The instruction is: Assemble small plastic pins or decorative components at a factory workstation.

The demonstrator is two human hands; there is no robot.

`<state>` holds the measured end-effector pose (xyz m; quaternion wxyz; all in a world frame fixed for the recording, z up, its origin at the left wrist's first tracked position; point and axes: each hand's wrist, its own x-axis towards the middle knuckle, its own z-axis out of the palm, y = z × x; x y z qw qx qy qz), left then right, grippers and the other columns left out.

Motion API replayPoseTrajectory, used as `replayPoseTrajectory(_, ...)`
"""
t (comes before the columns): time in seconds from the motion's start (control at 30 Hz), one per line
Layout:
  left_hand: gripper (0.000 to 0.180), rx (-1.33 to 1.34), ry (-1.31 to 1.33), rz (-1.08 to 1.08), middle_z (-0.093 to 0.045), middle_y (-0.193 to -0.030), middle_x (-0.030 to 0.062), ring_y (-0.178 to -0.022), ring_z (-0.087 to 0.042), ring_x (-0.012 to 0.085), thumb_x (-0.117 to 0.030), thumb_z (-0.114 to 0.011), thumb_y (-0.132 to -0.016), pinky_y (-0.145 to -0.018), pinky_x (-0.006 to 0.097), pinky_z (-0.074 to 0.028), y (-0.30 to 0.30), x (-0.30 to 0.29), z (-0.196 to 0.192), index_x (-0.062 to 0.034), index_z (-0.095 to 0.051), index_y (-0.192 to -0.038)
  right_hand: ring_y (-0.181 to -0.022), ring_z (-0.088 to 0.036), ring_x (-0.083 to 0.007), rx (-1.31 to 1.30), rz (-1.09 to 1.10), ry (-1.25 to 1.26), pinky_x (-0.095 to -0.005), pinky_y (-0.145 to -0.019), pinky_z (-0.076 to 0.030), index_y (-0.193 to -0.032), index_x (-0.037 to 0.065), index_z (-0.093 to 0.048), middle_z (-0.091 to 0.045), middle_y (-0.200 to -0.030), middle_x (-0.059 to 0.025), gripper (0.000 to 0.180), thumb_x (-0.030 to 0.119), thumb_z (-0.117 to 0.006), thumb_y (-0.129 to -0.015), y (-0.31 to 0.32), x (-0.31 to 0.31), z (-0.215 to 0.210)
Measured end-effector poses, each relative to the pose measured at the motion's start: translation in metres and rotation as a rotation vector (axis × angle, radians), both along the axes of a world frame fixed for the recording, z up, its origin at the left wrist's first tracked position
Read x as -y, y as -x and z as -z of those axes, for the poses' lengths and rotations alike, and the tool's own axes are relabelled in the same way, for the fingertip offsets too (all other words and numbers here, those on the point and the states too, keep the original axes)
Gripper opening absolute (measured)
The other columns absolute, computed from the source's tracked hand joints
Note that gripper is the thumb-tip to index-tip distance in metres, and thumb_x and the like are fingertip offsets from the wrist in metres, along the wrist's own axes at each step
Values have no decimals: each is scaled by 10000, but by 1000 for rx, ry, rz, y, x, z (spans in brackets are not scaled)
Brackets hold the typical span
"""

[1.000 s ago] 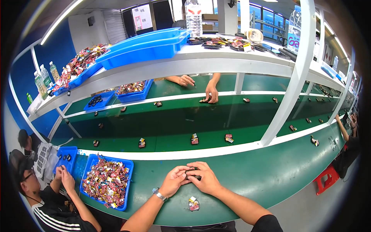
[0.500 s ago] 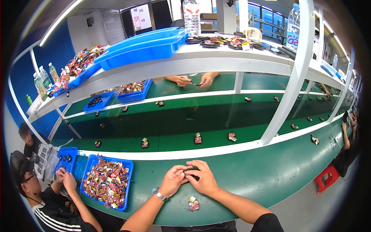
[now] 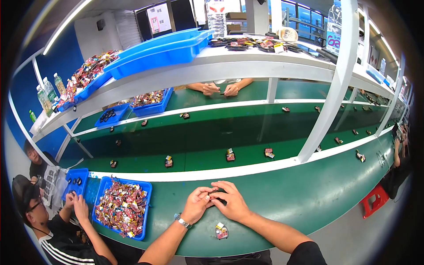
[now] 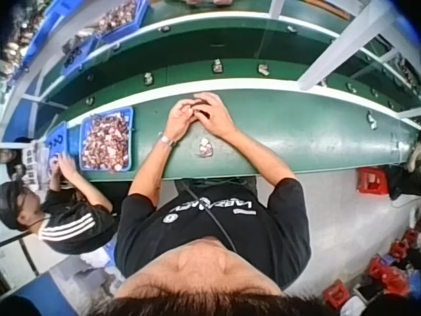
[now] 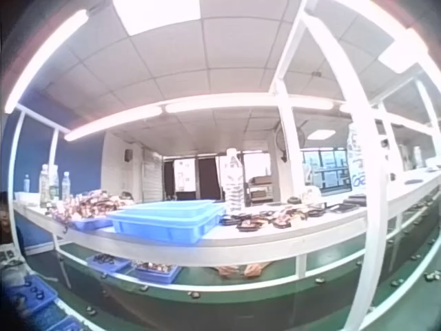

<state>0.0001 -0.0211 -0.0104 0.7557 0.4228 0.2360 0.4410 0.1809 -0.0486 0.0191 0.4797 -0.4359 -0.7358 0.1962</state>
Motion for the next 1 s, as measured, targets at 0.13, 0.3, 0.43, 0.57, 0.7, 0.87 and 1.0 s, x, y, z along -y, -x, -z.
replayPoseTrajectory(0.13,231,22,-5,32,-540,-1362,163,-1192,-578,213,-31,-488,-1001,-1002,382,-499,1,-1,0,-29,-488,-1232,-1227,-512,-311,-35,12,15,-407,-1013,-444,-977,92,-730,-623,-1255,-74,189,86,-742,-788,0,0,4)
replayPoseTrajectory(0.3,233,29,-11,28,-537,-1367,159,-1183,-584,208,-32,-490,-1001,-999,378,-501,0,1,1,-27,-487,-1234,-1236,-506,-305,-45,-1,14,-408,-1019,-439,-1006,95,-726,-614,-1278,-70,217,79,-736,-791,0,0,5)
replayPoseTrajectory(0.43,246,5,-28,-3,-541,-1365,151,-1182,-584,202,-32,-489,-1001,-999,373,-501,0,-1,0,-27,-484,-1247,-1245,-499,-304,-43,-30,10,-410,-1026,-435,-1025,97,-723,-601,-1300,-77,233,69,-730,-794,1,-3,3)
replayPoseTrajectory(0.57,262,4,7,-17,-555,-1345,139,-1181,-584,200,-33,-484,-1004,-1000,374,-500,-3,0,-5,-27,-476,-1266,-1208,-522,-310,-8,-2,-40,-406,-988,-458,-1006,80,-714,-604,-1267,-100,228,44,-721,-781,-2,-2,-1)
replayPoseTrajectory(0.7,281,-3,46,8,-606,-1256,104,-1149,-597,195,-72,-538,-992,-979,396,-510,-1,1,-3,-46,-475,-1264,-1004,-604,-276,-4,79,-153,-357,-805,-533,-928,66,-697,-634,-1085,-87,184,17,-719,-752,0,-3,-7)
replayPoseTrajectory(0.87,274,-25,59,3,-580,-1296,108,-1157,-587,184,-31,-469,-1007,-990,372,-503,-3,1,-7,-32,-464,-1281,-867,-616,-235,139,111,-252,-318,-681,-539,-892,72,-687,-621,-987,-58,169,19,-730,-738,-1,-4,-7)
replayPoseTrajectory(1.0,284,-27,74,-12,-620,-1206,86,-1130,-599,186,-78,-538,-992,-976,392,-510,-3,2,-8,-39,-472,-1265,-865,-618,-236,221,141,-263,-319,-679,-547,-906,69,-682,-613,-967,-59,188,30,-736,-731,4,0,-14)
